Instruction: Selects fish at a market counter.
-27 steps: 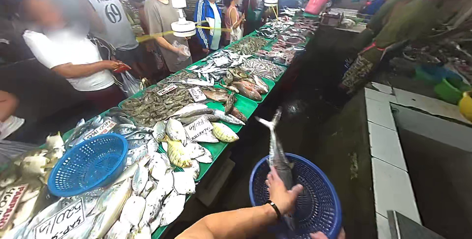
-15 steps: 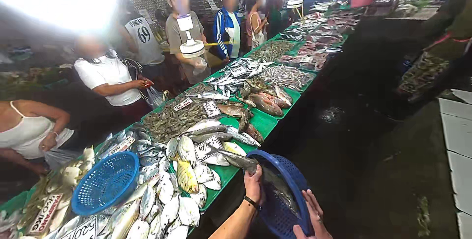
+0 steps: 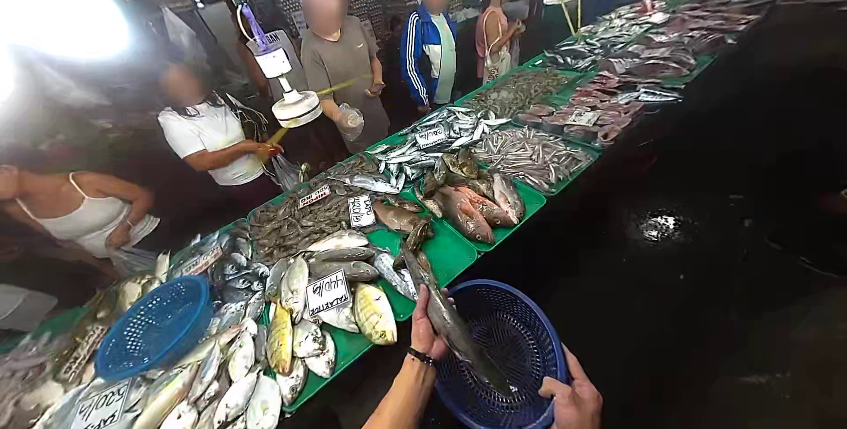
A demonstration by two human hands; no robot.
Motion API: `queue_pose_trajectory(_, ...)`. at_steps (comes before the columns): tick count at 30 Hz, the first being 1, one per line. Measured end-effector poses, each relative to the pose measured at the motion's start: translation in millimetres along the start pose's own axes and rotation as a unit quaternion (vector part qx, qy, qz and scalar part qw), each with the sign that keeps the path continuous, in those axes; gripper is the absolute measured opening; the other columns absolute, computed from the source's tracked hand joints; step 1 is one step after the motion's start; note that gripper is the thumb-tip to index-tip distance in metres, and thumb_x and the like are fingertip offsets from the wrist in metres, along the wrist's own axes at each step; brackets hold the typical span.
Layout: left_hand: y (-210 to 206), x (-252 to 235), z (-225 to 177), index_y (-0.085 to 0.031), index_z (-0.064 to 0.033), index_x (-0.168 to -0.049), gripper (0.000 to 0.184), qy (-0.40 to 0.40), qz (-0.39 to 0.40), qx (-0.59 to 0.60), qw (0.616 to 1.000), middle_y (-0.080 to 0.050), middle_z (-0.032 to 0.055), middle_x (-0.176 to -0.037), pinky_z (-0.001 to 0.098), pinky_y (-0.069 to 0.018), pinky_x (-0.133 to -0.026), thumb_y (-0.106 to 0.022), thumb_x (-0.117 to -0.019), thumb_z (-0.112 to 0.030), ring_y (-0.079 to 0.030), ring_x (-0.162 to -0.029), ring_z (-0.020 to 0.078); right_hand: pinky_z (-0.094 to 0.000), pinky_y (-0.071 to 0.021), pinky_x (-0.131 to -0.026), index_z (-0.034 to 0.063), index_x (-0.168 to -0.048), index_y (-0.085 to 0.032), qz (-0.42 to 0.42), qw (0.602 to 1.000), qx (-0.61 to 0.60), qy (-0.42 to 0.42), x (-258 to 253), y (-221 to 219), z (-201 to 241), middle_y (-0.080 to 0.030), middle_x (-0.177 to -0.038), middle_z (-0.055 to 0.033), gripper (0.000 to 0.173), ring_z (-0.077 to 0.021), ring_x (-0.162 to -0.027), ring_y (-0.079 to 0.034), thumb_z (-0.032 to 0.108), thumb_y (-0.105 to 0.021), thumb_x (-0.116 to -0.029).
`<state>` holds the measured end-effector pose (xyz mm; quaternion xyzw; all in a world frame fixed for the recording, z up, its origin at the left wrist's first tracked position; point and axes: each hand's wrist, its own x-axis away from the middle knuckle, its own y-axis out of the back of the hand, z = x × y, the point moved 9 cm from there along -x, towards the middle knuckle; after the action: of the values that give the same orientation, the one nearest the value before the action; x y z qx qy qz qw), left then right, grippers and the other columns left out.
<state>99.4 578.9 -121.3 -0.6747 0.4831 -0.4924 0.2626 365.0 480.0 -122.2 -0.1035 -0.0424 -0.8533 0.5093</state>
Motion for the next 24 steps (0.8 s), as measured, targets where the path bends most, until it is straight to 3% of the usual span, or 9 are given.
queue_pose_trajectory(2, -19, -17, -10, -0.059, -0.009, -0.125, 0.046, -0.038, 0.033, 0.025, 0.998, -0.072, 0.0127, -0.099, 0.0353, -0.0624, -0.067, -0.041, -0.1086, -0.048, -0.072, -0.077, 0.0225, -0.0346, -0.0601, -0.087, 0.0031, -0.146, -0.056, 0.006, 1.0, -0.014, -0.014, -28, 3, 0, -0.065, -0.134, -0.0152, 0.094, -0.0165, -0.113, -0.067, -0.016, -0.054, -0.0536)
queue_pose_trajectory(4, -37, -36, -21, -0.058, -0.0111, -0.131, 0.046, -0.062, 0.101, 0.065, 0.991, -0.07, 0.0134, -0.109, 0.038, -0.0627, -0.072, -0.041, -0.1083, -0.048, -0.072, -0.084, 0.0246, -0.0338, -0.0608, -0.084, 0.0039, -0.145, -0.057, 0.011, 0.999, -0.025, -0.021, -55, 4, 4, -0.066, -0.133, -0.0143, 0.095, -0.0157, -0.11, -0.068, -0.017, -0.054, -0.0526)
queue_pose_trajectory(7, -60, -63, -38, -0.056, -0.0108, -0.14, 0.042, -0.082, 0.182, 0.109, 0.974, -0.063, 0.0177, -0.137, 0.0487, -0.0593, -0.089, -0.049, -0.1063, -0.036, -0.07, -0.106, 0.0331, -0.0335, -0.0615, -0.082, 0.0036, -0.144, -0.057, 0.023, 0.999, -0.039, -0.023, -93, -2, 13, -0.067, -0.131, -0.0138, 0.093, -0.0158, -0.108, -0.069, -0.017, -0.054, -0.0533)
queue_pose_trajectory(9, -68, -82, -49, -0.054, -0.0093, -0.142, 0.042, -0.104, 0.186, 0.104, 0.972, -0.059, 0.0183, -0.143, 0.0559, -0.0562, -0.097, -0.051, -0.1052, -0.029, -0.067, -0.116, 0.0371, -0.0361, -0.0624, -0.081, 0.0039, -0.144, -0.058, 0.029, 0.997, -0.059, -0.029, -120, -12, 12, -0.068, -0.13, -0.0142, 0.093, -0.0181, -0.107, -0.07, -0.015, -0.055, -0.0526)
queue_pose_trajectory(12, -81, -120, -67, -0.045, -0.0098, -0.145, 0.042, -0.148, 0.178, 0.072, 0.97, -0.057, 0.0219, -0.142, 0.0635, -0.0499, -0.103, -0.047, -0.1049, -0.021, -0.061, -0.124, 0.0429, -0.0427, -0.0639, -0.08, 0.0037, -0.142, -0.059, 0.058, 0.994, -0.091, -0.035, -168, -47, 17, -0.069, -0.129, -0.0156, 0.091, -0.0234, -0.107, -0.071, -0.013, -0.056, -0.0526)
queue_pose_trajectory(14, -88, -144, -72, -0.039, -0.0076, -0.146, 0.042, -0.174, 0.166, 0.045, 0.97, -0.059, 0.0256, -0.137, 0.0619, -0.0513, -0.102, -0.044, -0.1052, -0.018, -0.061, -0.122, 0.0441, -0.0455, -0.064, -0.079, 0.0041, -0.141, -0.06, 0.08, 0.991, -0.096, -0.051, -193, -76, 28, -0.069, -0.127, -0.0158, 0.089, -0.0247, -0.106, -0.072, -0.012, -0.057, -0.0537)
queue_pose_trajectory(18, -97, -189, -89, -0.046, -0.0023, -0.133, 0.033, -0.265, 0.021, 0.0, 0.964, -0.067, 0.0186, -0.116, 0.0518, -0.0582, -0.092, -0.05, -0.1001, -0.001, -0.069, -0.105, 0.0298, -0.0463, -0.0642, -0.078, 0.0013, -0.142, -0.057, 0.136, 0.984, -0.105, -0.048, -241, -140, 65, -0.068, -0.126, -0.0185, 0.089, -0.0263, -0.105, -0.072, -0.011, -0.056, -0.0541)
queue_pose_trajectory(22, -99, -218, -131, -0.039, -0.0071, -0.148, 0.058, -0.375, -0.032, -0.118, 0.919, -0.061, 0.0152, -0.138, 0.0518, -0.0548, -0.101, -0.063, -0.0963, 0.001, -0.063, -0.123, 0.0293, -0.0478, -0.0631, -0.081, -0.0002, -0.148, -0.049, 0.14, 0.981, -0.114, -0.067, -283, -182, 81, -0.064, -0.132, -0.0205, 0.093, -0.0277, -0.11, -0.069, -0.015, -0.055, -0.0565)
queue_pose_trajectory(24, -103, -220, -161, -0.041, -0.0042, -0.144, 0.048, -0.426, -0.033, -0.182, 0.886, -0.064, 0.0151, -0.135, 0.049, -0.054, -0.104, -0.059, -0.1, -0.003, -0.063, -0.124, 0.0297, -0.0504, -0.0629, -0.081, -0.0013, -0.147, -0.047, 0.137, 0.977, -0.137, -0.087, -304, -202, 78, -0.062, -0.131, -0.0226, 0.091, -0.0303, -0.109, -0.068, -0.017, -0.054, -0.0577)
